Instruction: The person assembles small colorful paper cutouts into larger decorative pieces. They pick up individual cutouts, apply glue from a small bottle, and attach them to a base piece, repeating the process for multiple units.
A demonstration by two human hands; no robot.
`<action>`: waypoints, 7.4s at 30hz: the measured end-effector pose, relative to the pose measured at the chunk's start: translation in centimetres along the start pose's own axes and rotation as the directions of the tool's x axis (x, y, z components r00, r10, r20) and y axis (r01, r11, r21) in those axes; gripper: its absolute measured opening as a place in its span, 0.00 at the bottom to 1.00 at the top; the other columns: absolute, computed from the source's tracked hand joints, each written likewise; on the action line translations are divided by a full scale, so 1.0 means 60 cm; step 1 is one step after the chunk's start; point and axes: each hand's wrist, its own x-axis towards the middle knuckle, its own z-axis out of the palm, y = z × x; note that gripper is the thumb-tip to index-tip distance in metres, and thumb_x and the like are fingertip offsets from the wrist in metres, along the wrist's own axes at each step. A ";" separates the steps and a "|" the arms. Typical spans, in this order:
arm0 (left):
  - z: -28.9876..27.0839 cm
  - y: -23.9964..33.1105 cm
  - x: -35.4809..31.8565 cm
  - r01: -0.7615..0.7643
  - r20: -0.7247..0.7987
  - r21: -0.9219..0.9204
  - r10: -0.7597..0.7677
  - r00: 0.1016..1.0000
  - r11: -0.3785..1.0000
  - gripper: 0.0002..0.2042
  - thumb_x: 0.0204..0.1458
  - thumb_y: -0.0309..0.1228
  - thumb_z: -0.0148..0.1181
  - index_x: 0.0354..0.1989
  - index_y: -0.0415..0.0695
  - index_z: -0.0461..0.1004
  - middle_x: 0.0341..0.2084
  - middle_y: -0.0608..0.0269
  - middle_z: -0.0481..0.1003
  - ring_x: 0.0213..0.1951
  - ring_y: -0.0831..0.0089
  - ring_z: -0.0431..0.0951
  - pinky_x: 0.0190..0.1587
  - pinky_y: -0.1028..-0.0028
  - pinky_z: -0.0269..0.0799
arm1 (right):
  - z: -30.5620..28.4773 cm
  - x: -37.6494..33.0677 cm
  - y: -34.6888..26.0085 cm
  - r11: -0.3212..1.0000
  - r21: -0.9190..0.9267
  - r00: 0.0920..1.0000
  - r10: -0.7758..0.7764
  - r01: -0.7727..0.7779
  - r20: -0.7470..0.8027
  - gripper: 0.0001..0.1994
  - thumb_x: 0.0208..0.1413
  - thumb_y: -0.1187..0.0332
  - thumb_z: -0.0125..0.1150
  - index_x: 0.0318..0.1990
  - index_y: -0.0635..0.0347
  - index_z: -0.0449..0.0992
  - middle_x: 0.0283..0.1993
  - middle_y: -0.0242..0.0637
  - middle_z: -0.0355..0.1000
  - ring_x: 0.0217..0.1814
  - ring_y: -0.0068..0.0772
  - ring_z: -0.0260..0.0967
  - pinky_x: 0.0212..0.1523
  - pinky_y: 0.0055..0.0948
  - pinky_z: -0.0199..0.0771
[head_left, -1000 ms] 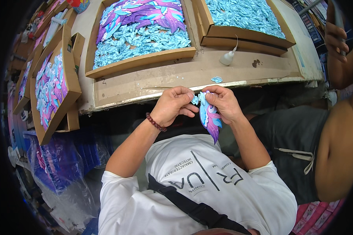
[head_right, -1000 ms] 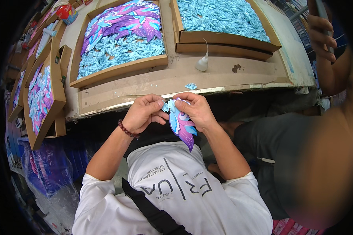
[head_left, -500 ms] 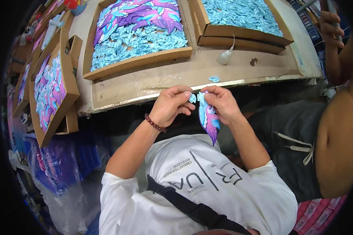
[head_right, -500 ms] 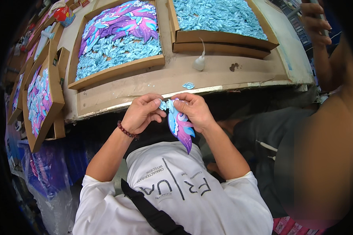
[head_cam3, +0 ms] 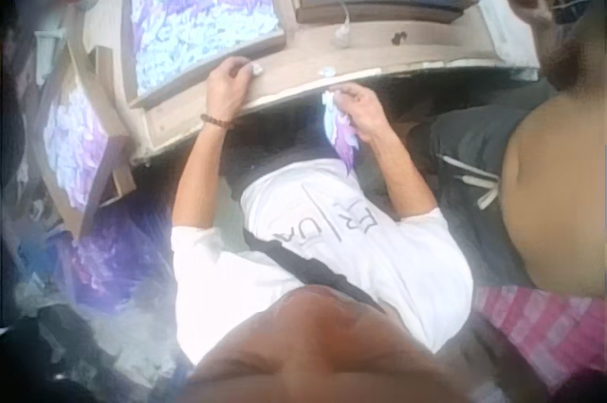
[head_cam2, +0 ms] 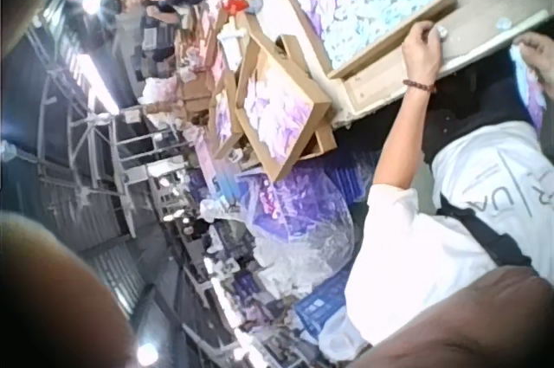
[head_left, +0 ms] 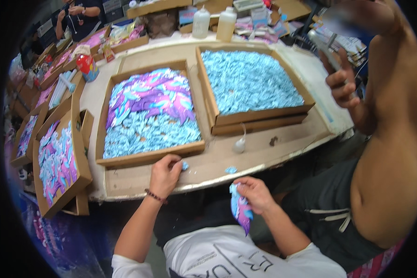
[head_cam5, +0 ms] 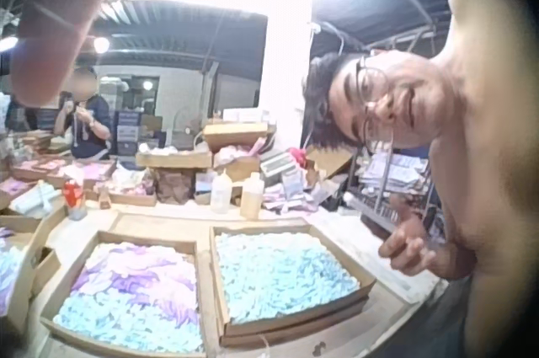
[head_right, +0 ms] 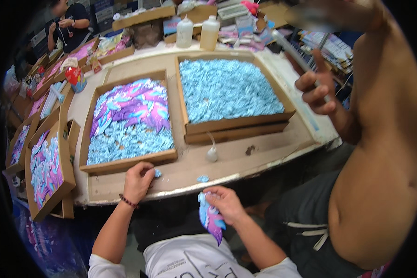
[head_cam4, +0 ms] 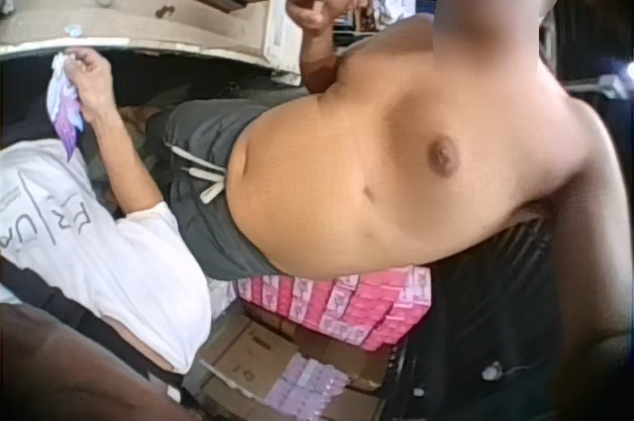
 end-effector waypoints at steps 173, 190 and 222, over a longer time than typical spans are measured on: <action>0.097 0.074 -0.104 -0.318 0.280 -0.196 0.364 0.888 0.927 0.09 0.57 0.30 0.57 0.39 0.37 0.76 0.26 0.52 0.76 0.27 0.57 0.77 0.30 0.67 0.71 | 0.077 0.002 -0.013 0.844 -0.170 0.860 -0.507 0.509 0.054 0.16 0.60 0.63 0.60 0.47 0.68 0.75 0.41 0.34 0.75 0.40 0.19 0.69 0.41 0.20 0.72; 0.104 0.069 -0.104 -0.578 0.064 -0.043 0.580 0.812 0.815 0.04 0.54 0.25 0.57 0.34 0.39 0.76 0.22 0.55 0.73 0.23 0.58 0.74 0.25 0.66 0.69 | 0.104 0.011 -0.005 0.763 -0.191 0.781 -0.624 0.617 0.031 0.17 0.61 0.59 0.58 0.41 0.68 0.75 0.44 0.41 0.77 0.41 0.21 0.71 0.42 0.22 0.74; -0.607 -0.073 -0.037 0.057 -0.757 0.404 0.298 0.582 0.913 0.26 0.57 0.31 0.54 0.63 0.33 0.61 0.57 0.49 0.68 0.55 0.65 0.71 0.57 0.68 0.65 | -0.119 0.103 -0.046 0.801 -0.387 0.639 -0.598 0.457 -0.483 0.12 0.64 0.64 0.54 0.41 0.66 0.76 0.39 0.36 0.76 0.38 0.22 0.72 0.37 0.20 0.73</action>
